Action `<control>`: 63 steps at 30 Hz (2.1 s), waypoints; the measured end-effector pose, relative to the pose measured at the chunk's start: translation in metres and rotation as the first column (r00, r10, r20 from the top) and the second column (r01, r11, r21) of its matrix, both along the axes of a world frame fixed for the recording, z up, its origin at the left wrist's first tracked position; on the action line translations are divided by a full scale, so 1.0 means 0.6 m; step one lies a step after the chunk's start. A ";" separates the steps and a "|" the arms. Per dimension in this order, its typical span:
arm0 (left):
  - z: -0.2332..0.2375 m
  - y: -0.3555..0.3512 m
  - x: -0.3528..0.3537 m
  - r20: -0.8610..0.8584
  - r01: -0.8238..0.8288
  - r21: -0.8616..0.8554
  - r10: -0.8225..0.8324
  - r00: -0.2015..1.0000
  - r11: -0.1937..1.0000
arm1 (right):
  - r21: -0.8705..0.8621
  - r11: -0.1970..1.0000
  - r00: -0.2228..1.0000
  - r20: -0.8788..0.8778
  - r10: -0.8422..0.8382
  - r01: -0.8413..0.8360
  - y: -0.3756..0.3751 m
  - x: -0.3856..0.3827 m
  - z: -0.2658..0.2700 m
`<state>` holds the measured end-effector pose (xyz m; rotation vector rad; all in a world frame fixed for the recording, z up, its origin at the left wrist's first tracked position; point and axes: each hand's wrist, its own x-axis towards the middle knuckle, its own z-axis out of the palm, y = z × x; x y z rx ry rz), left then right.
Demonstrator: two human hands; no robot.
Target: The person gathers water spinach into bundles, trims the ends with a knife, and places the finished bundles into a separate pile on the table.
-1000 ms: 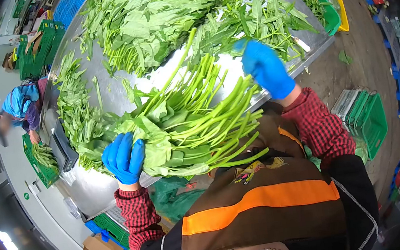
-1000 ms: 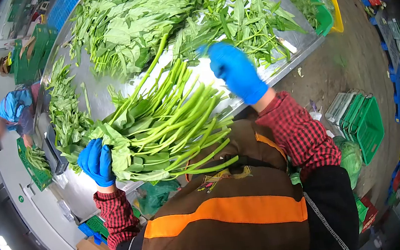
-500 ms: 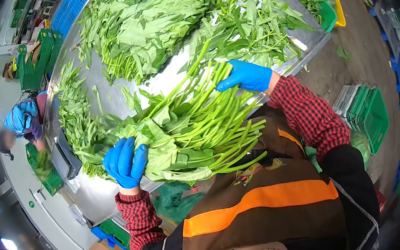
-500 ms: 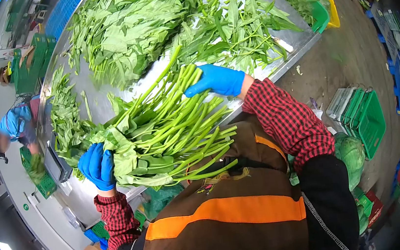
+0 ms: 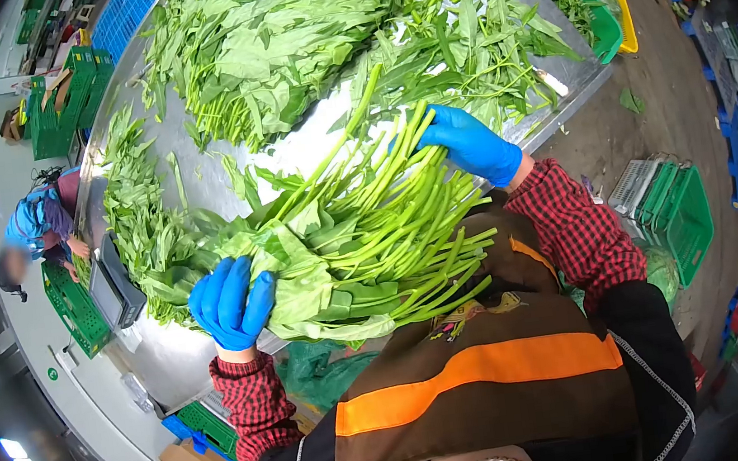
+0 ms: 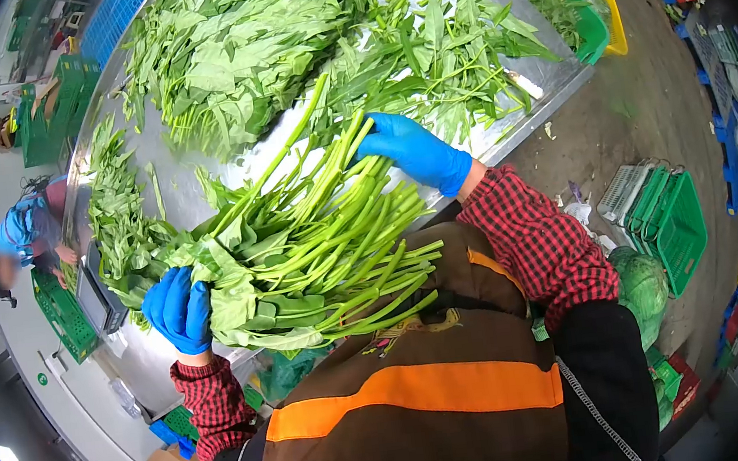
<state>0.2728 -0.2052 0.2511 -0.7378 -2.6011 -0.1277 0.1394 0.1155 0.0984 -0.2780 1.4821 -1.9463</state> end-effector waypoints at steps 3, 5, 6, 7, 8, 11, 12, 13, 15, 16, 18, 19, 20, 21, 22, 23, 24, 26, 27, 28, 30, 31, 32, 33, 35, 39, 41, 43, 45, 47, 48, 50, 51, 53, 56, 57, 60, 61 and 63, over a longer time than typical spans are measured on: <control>0.003 -0.002 0.002 0.004 -0.011 -0.009 0.011 1.000 1.000 | -0.091 0.931 0.936 0.044 -0.350 0.353 -0.002 0.004 -0.038; 0.003 -0.006 0.007 -0.014 -0.008 -0.011 0.008 1.000 1.000 | -0.387 0.829 0.898 0.341 -0.277 0.403 0.026 -0.020 -0.047; 0.003 -0.009 0.010 -0.032 -0.009 -0.012 0.009 0.999 1.000 | -0.606 0.622 0.815 0.573 -0.091 0.496 0.044 -0.035 -0.053; 0.002 -0.013 0.012 -0.031 -0.016 -0.013 0.016 0.999 1.000 | -0.630 0.557 0.804 0.583 -0.120 0.541 0.060 -0.049 -0.071; 0.001 -0.015 0.013 -0.040 -0.008 -0.034 0.007 0.999 0.999 | -0.677 0.530 0.831 0.546 -0.105 0.511 0.074 -0.062 -0.110; 0.005 -0.011 0.010 -0.024 0.000 -0.039 -0.001 1.000 0.999 | -0.126 0.864 0.833 0.366 -0.416 0.487 0.039 -0.068 -0.049; 0.007 -0.010 0.009 0.007 -0.006 -0.023 0.006 1.000 1.000 | 0.042 0.964 0.946 0.183 -0.267 0.264 0.023 -0.069 -0.043; 0.008 -0.010 0.007 0.007 0.000 -0.025 0.000 1.000 1.000 | 0.248 0.967 0.997 0.035 -0.062 0.052 0.008 -0.070 -0.040; 0.007 -0.009 0.005 -0.020 0.030 -0.032 -0.030 0.999 0.999 | 0.204 0.969 0.988 0.097 0.124 -0.141 -0.027 -0.087 -0.039; 0.009 -0.008 0.004 -0.018 0.033 -0.034 -0.034 0.999 0.999 | 0.147 0.931 0.938 0.150 0.314 -0.335 -0.038 -0.093 -0.040; 0.014 -0.004 0.002 -0.009 0.028 -0.015 -0.028 1.000 1.000 | 0.141 0.903 0.910 -0.034 0.414 -0.406 -0.052 -0.093 -0.052; 0.014 -0.006 0.003 -0.009 0.023 -0.018 -0.024 1.000 1.000 | 0.152 0.866 0.839 -0.216 0.500 -0.477 -0.059 -0.093 -0.055; 0.014 -0.010 0.004 0.016 0.012 -0.013 -0.012 1.000 1.000 | 0.149 0.864 0.837 -0.217 0.503 -0.481 -0.062 -0.091 -0.058; 0.015 -0.014 0.004 0.039 0.001 -0.009 -0.001 0.999 1.000 | 0.191 0.881 0.878 -0.130 0.460 -0.433 -0.065 -0.088 -0.048; 0.017 -0.016 0.004 0.075 -0.053 -0.004 0.053 0.996 0.999 | 0.239 0.890 0.911 -0.046 0.409 -0.388 -0.068 -0.089 -0.041; 0.013 -0.024 0.004 0.046 -0.028 -0.034 0.029 0.999 0.999 | 0.229 0.912 0.929 -0.071 0.364 -0.340 -0.063 -0.092 -0.041; 0.013 -0.037 0.001 0.020 -0.001 -0.066 0.002 1.000 0.998 | 0.169 0.942 0.948 -0.088 0.308 -0.290 -0.050 -0.097 -0.058; 0.023 -0.057 0.005 0.139 -0.113 -0.076 0.123 0.983 0.991 | 0.236 0.964 0.992 0.042 0.119 -0.125 -0.023 -0.118 -0.084; 0.027 -0.059 0.003 0.186 -0.188 -0.020 0.188 0.964 0.982 | 0.406 0.913 0.996 -0.056 0.069 -0.041 0.001 -0.135 -0.126; 0.032 -0.062 -0.003 0.231 -0.261 0.029 0.248 0.941 0.965 | 0.551 0.832 0.986 -0.164 0.034 0.063 0.022 -0.147 -0.162; 0.034 -0.074 -0.015 0.339 -0.322 0.120 0.266 0.902 0.939 | 0.691 0.667 0.870 -0.475 0.129 0.278 0.041 -0.125 -0.159; 0.035 -0.088 -0.017 0.316 -0.298 0.072 0.262 0.912 0.952 | 0.715 0.467 0.670 -0.681 0.295 0.521 0.038 -0.117 -0.143; 0.035 -0.097 -0.020 0.292 -0.278 0.028 0.258 0.921 0.960 | 0.706 0.474 0.666 -0.689 0.286 0.526 0.034 -0.129 -0.126; 0.036 -0.099 -0.024 0.281 -0.278 -0.049 0.280 0.918 0.959 | 0.665 0.613 0.746 -0.642 0.176 0.428 0.026 -0.140 -0.085; 0.062 -0.060 -0.040 0.239 -0.235 -0.081 0.248 0.939 0.969 | 0.438 0.837 0.801 -0.598 0.000 0.328 0.003 -0.165 -0.009; 0.095 -0.009 -0.046 0.277 -0.144 -0.309 0.234 0.932 0.940 | 0.181 0.969 0.720 -0.694 0.005 0.167 -0.078 -0.194 0.128; 0.110 0.026 -0.040 0.291 -0.080 -0.351 0.190 0.938 0.933 | 0.307 0.951 0.650 -0.717 0.252 -0.030 -0.130 -0.190 0.147; 0.129 0.058 -0.030 0.301 0.034 -0.414 0.102 0.948 0.910 | 0.513 0.803 0.549 -0.595 0.588 -0.304 -0.194 -0.175 0.117; 0.144 0.076 -0.018 0.278 0.135 -0.392 -0.022 0.960 0.910 | 0.413 0.698 0.477 -0.520 0.708 -0.586 -0.249 -0.133 0.021; 0.156 0.079 -0.009 0.275 0.218 -0.325 -0.128 0.953 0.920 | 0.201 0.681 0.444 -0.623 0.644 -0.705 -0.298 -0.059 -0.216; 0.155 0.075 -0.004 0.237 0.231 -0.299 -0.162 0.958 0.926 | 0.173 0.668 0.404 -0.678 0.614 -0.724 -0.320 -0.023 -0.366; 0.160 0.064 -0.004 0.242 0.236 -0.300 -0.166 0.956 0.924 | 0.204 0.376 0.334 -0.214 0.918 -0.904 -0.246 0.025 -0.136; 0.158 0.056 -0.006 0.262 0.225 -0.313 -0.144 0.954 0.923 | 0.058 0.592 0.522 -0.407 0.749 -0.804 -0.264 0.064 -0.253; 0.148 0.040 -0.011 0.333 0.210 -0.314 -0.100 0.938 0.926 | 0.067 0.536 0.540 0.107 0.835 -0.842 -0.198 0.047 -0.066; 0.125 0.022 -0.017 0.403 0.193 -0.320 -0.051 0.914 0.928 | -0.224 0.546 0.396 0.481 0.782 -0.807 -0.117 0.016 0.010; 0.114 0.017 -0.018 0.470 0.202 -0.309 -0.036 0.882 0.929 | -0.503 0.538 0.231 0.549 0.803 -0.677 -0.093 0.009 -0.001; 0.087 0.002 -0.028 0.565 0.201 -0.283 -0.006 0.825 0.938 | -0.300 0.735 0.596 0.439 0.672 -0.608 -0.034 0.041 0.036; 0.083 0.000 -0.038 0.621 0.207 -0.238 -0.015 0.784 0.949 | -0.302 0.729 0.588 0.441 0.678 -0.614 -0.026 0.060 0.064; 0.065 -0.011 -0.056 0.705 0.188 -0.116 -0.053 0.707 0.975 | -0.203 0.730 0.755 -0.093 0.649 -0.653 -0.014 0.095 0.127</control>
